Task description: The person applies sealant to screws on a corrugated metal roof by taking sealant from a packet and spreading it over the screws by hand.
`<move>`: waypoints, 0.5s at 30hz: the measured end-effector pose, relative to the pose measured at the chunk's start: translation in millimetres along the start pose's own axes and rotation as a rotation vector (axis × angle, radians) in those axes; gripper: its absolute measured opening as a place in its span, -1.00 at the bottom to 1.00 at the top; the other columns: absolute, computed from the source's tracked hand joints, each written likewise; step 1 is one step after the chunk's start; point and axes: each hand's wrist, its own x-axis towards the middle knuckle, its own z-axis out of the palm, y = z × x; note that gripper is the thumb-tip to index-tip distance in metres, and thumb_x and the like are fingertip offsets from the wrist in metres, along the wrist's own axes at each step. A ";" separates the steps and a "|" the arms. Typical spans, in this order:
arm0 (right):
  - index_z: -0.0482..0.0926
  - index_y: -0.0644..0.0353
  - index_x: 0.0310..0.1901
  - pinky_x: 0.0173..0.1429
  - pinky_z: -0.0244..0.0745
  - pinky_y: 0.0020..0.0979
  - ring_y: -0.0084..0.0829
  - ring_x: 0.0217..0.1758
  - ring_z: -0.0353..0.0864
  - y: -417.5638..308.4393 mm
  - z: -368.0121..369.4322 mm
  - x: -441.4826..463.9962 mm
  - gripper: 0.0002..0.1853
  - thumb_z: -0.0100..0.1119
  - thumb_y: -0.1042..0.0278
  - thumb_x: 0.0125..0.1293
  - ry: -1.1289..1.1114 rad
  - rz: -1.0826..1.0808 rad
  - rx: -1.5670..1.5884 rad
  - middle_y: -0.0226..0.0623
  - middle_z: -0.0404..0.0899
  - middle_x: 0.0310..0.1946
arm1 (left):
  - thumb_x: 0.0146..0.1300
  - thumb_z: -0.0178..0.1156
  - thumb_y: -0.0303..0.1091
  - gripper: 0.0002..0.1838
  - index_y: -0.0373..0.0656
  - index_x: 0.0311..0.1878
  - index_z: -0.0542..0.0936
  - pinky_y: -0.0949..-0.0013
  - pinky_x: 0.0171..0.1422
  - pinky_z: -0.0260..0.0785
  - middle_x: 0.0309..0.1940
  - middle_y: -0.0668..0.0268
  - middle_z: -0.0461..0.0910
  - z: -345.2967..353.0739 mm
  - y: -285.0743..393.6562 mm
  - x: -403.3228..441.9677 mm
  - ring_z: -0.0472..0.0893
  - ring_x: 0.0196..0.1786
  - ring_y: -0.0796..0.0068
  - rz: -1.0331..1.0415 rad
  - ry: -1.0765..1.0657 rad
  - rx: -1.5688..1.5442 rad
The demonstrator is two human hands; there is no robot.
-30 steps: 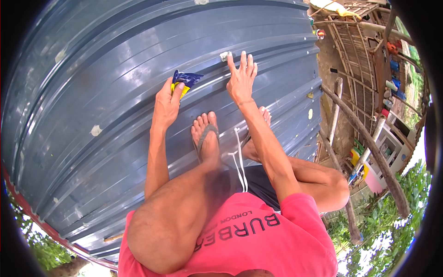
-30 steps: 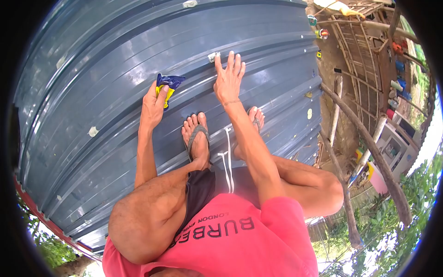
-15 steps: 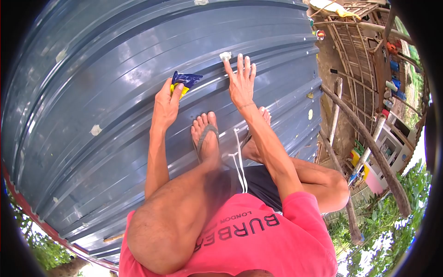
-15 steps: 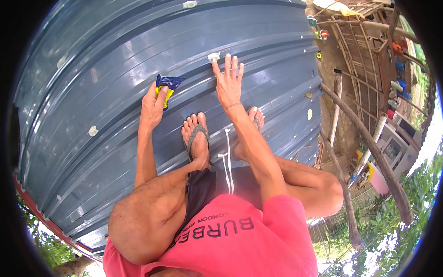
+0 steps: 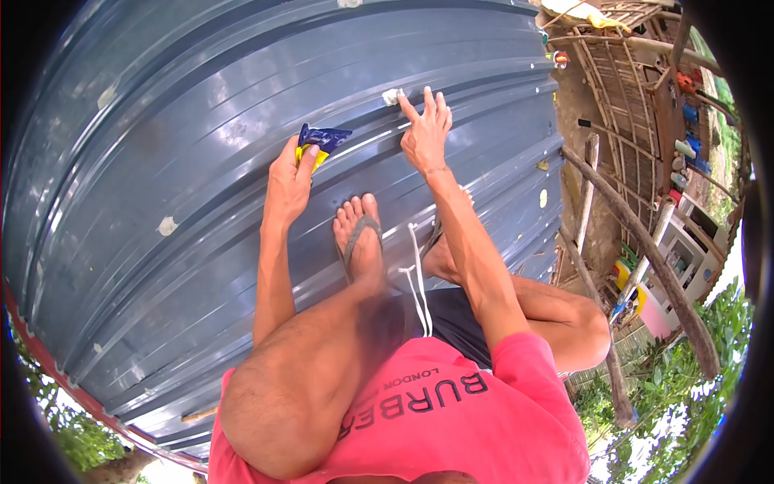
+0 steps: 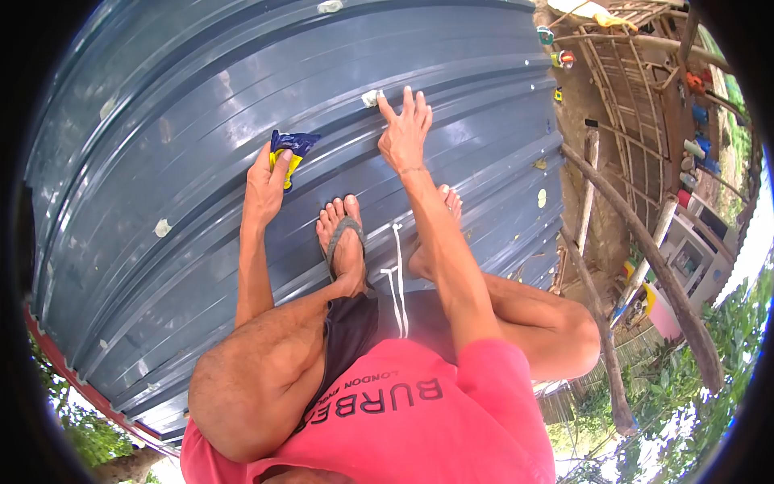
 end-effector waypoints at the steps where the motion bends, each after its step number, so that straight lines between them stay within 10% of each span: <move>1: 0.40 -0.15 0.44 0.62 -0.14 0.27 0.27 0.60 -0.01 -5.7 6.2 -6.9 -0.21 0.05 0.67 0.13 -0.005 0.039 0.029 0.19 0.11 0.53 | 0.57 0.12 -0.15 -0.69 -0.22 0.07 0.55 0.38 -0.27 0.35 -0.45 0.33 0.51 0.1 0.1 0.4 0.41 -0.42 0.57 -0.009 -0.002 0.000; 15: 0.20 -0.13 0.57 0.66 -0.21 0.24 0.22 0.66 -0.06 -29.4 9.7 -26.2 -0.23 0.04 0.58 0.33 -0.001 0.024 -0.176 0.16 -0.05 0.61 | 0.57 0.12 -0.13 -0.69 -0.20 0.07 0.56 0.39 -0.34 0.32 -0.50 0.39 0.47 2.5 0.0 1.4 0.41 -0.46 0.60 0.010 0.003 0.015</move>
